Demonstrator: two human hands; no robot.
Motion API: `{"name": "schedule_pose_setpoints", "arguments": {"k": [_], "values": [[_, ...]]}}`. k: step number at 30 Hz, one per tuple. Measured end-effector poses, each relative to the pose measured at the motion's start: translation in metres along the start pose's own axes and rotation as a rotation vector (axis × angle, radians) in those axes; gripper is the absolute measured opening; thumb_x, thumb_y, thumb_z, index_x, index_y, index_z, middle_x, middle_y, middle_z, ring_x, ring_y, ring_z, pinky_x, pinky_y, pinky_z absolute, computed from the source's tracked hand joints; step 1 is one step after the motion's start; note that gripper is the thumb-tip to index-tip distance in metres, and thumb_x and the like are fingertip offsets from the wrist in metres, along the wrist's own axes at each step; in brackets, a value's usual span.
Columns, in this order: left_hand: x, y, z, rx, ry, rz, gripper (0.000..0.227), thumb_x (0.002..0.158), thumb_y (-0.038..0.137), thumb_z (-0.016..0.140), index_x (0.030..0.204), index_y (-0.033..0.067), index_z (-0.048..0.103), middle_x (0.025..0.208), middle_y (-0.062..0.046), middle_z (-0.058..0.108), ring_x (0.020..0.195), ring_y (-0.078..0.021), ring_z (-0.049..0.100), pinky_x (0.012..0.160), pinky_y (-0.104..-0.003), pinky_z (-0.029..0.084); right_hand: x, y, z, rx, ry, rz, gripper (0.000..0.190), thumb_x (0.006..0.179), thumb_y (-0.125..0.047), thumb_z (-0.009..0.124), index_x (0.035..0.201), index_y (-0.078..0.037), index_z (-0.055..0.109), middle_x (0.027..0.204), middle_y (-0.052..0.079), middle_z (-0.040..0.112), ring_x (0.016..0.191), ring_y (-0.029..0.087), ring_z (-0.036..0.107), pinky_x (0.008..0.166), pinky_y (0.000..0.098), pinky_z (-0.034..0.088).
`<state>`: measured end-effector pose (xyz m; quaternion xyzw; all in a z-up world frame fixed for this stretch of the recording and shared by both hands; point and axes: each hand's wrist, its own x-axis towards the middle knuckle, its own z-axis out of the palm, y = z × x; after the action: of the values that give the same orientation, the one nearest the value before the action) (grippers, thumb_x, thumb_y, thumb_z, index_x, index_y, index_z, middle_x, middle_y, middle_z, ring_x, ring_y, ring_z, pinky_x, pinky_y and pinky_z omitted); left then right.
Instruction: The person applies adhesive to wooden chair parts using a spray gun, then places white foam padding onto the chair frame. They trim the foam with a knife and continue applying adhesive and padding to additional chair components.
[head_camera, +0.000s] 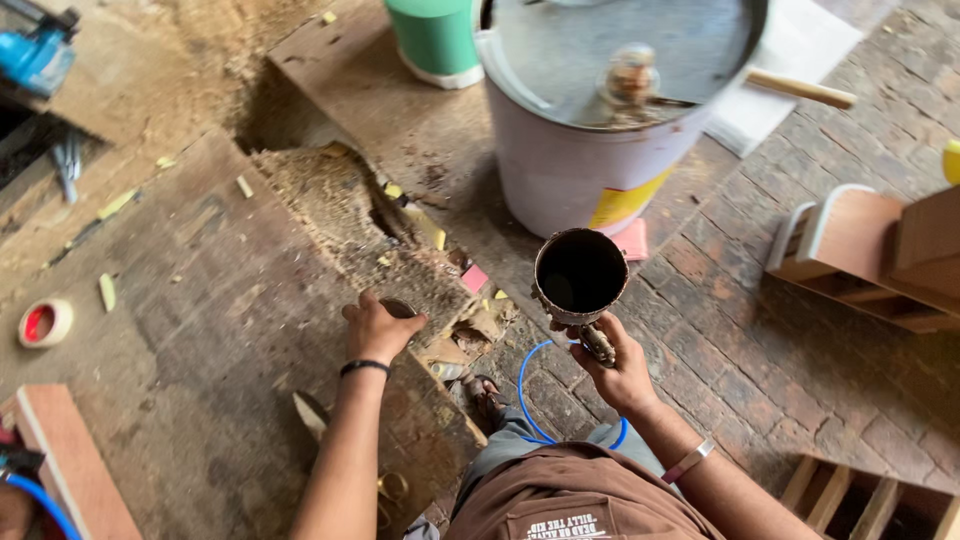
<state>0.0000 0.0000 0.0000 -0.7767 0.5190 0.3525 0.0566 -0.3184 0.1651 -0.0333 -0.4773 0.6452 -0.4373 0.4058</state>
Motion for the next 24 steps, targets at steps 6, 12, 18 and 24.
{"name": "schedule_pose_setpoints", "arguments": {"k": [6,12,18,24], "values": [[-0.137,0.133,0.014,-0.283,0.275,1.258,0.086,0.071,0.043,0.09,0.135,-0.0023,0.053,0.128,-0.024,0.056,0.119,-0.0376,0.061,0.101,-0.043,0.055,-0.028,0.024,-0.079,-0.045,0.129,0.007,0.049,0.086,-0.008,0.075,0.133,-0.01,0.059,0.107,0.006,0.077,0.099,0.014,0.072,0.088,0.0301,0.056],[-0.25,0.284,0.067,-0.211,0.041,1.466,0.082,0.068,0.045,0.09,0.131,0.0,0.065,0.138,-0.024,0.055,0.125,-0.0362,0.061,0.105,-0.042,0.053,-0.07,0.053,-0.18,-0.098,0.257,0.026,0.051,0.084,-0.01,0.08,0.131,-0.007,0.059,0.107,0.008,0.076,0.096,0.016,0.072,0.086,0.0303,0.056],[-0.31,0.374,0.153,-0.031,-0.086,1.546,0.079,0.067,0.043,0.088,0.134,0.0067,0.065,0.14,-0.02,0.056,0.126,-0.0362,0.061,0.104,-0.042,0.052,-0.107,0.071,-0.276,-0.08,0.361,-0.007,0.053,0.085,-0.009,0.078,0.134,-0.007,0.059,0.109,0.01,0.075,0.097,0.016,0.069,0.086,0.0315,0.055],[-0.33,0.438,0.218,0.058,-0.047,1.873,0.084,0.081,0.048,0.078,0.148,0.0041,0.052,0.15,-0.028,0.047,0.139,-0.0455,0.046,0.12,-0.056,0.03,-0.134,0.07,-0.347,-0.04,0.462,0.106,0.053,0.086,-0.007,0.076,0.136,-0.009,0.059,0.108,0.009,0.075,0.096,0.016,0.069,0.085,0.0301,0.055]]}}
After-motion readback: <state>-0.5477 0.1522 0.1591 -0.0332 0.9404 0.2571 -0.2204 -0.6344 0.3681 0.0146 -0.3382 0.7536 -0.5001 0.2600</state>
